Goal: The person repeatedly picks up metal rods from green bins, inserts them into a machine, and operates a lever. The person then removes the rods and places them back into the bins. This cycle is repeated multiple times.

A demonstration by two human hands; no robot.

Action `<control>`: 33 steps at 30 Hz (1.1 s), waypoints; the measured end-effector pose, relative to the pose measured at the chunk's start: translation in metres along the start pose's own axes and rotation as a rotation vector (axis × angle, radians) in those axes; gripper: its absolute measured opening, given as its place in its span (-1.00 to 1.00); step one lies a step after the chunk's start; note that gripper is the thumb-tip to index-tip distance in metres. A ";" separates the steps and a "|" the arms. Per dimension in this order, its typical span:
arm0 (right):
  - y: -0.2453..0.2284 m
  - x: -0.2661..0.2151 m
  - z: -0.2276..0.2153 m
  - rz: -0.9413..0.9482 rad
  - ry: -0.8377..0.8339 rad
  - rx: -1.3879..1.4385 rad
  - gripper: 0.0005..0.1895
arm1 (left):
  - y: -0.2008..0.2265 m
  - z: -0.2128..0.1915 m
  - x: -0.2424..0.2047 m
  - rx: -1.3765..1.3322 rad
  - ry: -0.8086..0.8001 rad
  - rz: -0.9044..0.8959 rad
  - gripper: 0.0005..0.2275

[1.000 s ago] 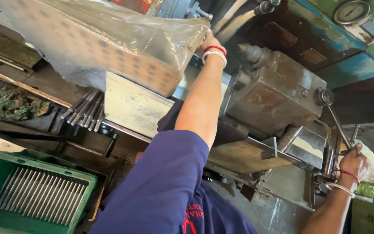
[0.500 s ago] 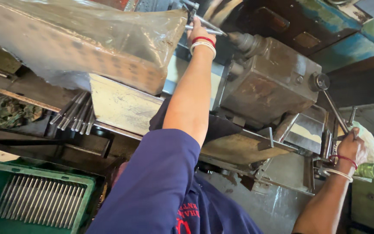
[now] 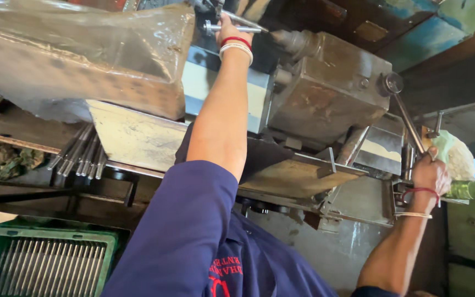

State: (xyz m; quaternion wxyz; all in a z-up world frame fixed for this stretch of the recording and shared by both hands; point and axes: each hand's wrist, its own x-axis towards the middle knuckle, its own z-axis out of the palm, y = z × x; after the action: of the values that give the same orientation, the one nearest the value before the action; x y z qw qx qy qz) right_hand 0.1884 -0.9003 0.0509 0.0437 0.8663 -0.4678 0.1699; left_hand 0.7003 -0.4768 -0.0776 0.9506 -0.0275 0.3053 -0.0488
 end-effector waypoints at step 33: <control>0.013 0.005 0.028 -0.363 0.175 0.140 -0.74 | 0.043 0.003 0.023 0.072 0.239 0.339 -0.74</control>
State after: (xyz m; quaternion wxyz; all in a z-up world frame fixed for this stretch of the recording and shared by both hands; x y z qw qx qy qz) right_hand 0.1867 -0.9179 0.0251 0.0536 0.9192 -0.2855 0.2659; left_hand 0.7241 -0.4368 -0.0919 0.9027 0.0642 0.4140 0.0983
